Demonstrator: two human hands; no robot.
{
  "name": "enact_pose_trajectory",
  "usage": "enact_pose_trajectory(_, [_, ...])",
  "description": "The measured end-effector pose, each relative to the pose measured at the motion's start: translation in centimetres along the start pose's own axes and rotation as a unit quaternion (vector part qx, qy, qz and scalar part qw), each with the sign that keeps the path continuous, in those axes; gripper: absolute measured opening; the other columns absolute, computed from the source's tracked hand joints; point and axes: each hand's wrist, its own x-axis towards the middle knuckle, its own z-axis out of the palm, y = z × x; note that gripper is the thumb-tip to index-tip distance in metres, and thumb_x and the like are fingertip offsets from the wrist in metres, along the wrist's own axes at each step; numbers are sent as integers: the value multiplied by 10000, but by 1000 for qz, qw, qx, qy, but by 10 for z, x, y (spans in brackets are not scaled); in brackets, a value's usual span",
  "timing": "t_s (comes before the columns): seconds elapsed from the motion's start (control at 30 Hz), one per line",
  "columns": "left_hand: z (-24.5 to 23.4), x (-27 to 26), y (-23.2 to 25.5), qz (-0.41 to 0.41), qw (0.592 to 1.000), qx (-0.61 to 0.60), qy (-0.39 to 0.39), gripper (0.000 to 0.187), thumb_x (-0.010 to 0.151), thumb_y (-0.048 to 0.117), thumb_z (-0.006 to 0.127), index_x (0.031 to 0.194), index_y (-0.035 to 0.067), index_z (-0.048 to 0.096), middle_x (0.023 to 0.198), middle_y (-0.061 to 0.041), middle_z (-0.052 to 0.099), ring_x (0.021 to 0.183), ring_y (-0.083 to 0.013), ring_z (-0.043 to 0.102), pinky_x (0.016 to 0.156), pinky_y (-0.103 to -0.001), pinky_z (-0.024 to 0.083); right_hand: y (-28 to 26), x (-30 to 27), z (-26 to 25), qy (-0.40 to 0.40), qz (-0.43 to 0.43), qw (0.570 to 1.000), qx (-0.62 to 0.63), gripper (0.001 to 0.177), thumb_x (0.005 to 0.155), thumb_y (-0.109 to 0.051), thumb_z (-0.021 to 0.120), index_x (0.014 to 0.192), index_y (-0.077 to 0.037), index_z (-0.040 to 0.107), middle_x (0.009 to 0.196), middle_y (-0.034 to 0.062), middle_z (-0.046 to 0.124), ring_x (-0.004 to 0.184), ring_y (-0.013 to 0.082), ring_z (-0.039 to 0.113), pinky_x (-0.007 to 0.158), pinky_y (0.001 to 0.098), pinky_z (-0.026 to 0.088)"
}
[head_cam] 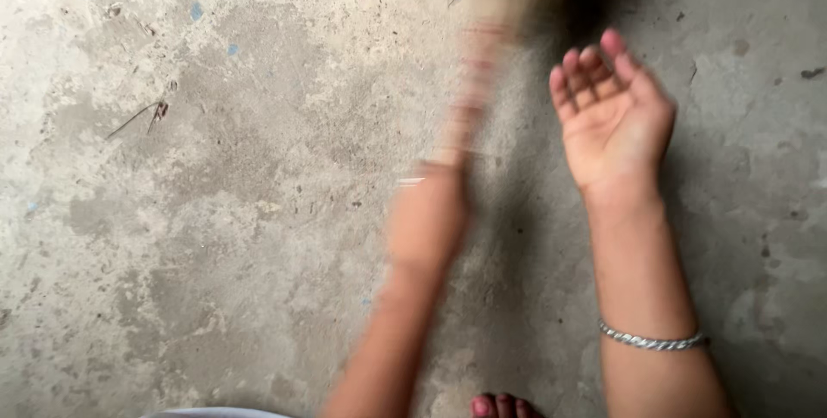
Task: The person sweeps a concrete floor by hand using a small brush, gathering debris by moving the brush across different sections of the ground.
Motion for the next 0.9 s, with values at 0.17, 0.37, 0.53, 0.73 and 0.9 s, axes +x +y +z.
enact_pose_trajectory(0.17, [92, -18, 66, 212, 969, 127, -16, 364, 993, 219, 524, 1327, 187, 386, 949, -240, 696, 710, -361, 741, 535, -500, 607, -18, 0, 4, -60, -38, 995, -75, 249, 973, -164, 575, 1196, -75, 639, 990, 75, 645, 1004, 235, 632, 999, 431, 554])
enact_pose_trajectory(0.37, [30, -5, -66, -47, 992, 88, -82, 528, 1042, 250, 487, 1520, 289, 267, 869, -221, 692, 659, -354, 699, 524, -489, 577, -38, -8, -54, 150, -48, 980, -126, 202, 1026, -160, 593, 1185, -62, 669, 945, 40, 596, 907, 182, 600, 931, 385, 555])
enact_pose_trajectory(0.53, [-61, -16, -114, -250, 961, 79, 91, 574, 1125, 317, 429, 1645, 352, 189, 768, -188, 683, 581, -312, 637, 495, -463, 532, -28, 2, -75, 248, 0, 968, -30, 178, 974, -135, 549, 1117, -113, 652, 906, 11, 584, 831, 155, 574, 851, 354, 541])
enact_pose_trajectory(0.73, [-33, 2, -21, 7, 998, -11, 67, 754, 967, 51, 363, 1640, 293, 126, 842, -99, 690, 433, -163, 514, 381, -278, 484, -8, -4, -44, 181, -103, 977, -42, 183, 962, -113, 538, 1101, -121, 656, 874, 12, 569, 817, 158, 561, 821, 354, 552])
enact_pose_trajectory(0.9, [65, -28, 60, 293, 942, 163, -8, 632, 1001, 174, 470, 1584, 365, 321, 808, -169, 669, 558, -294, 673, 442, -429, 524, -26, -15, -37, 79, -224, 956, -173, 151, 1000, -77, 527, 1098, -89, 642, 834, 41, 585, 779, 176, 580, 757, 355, 544])
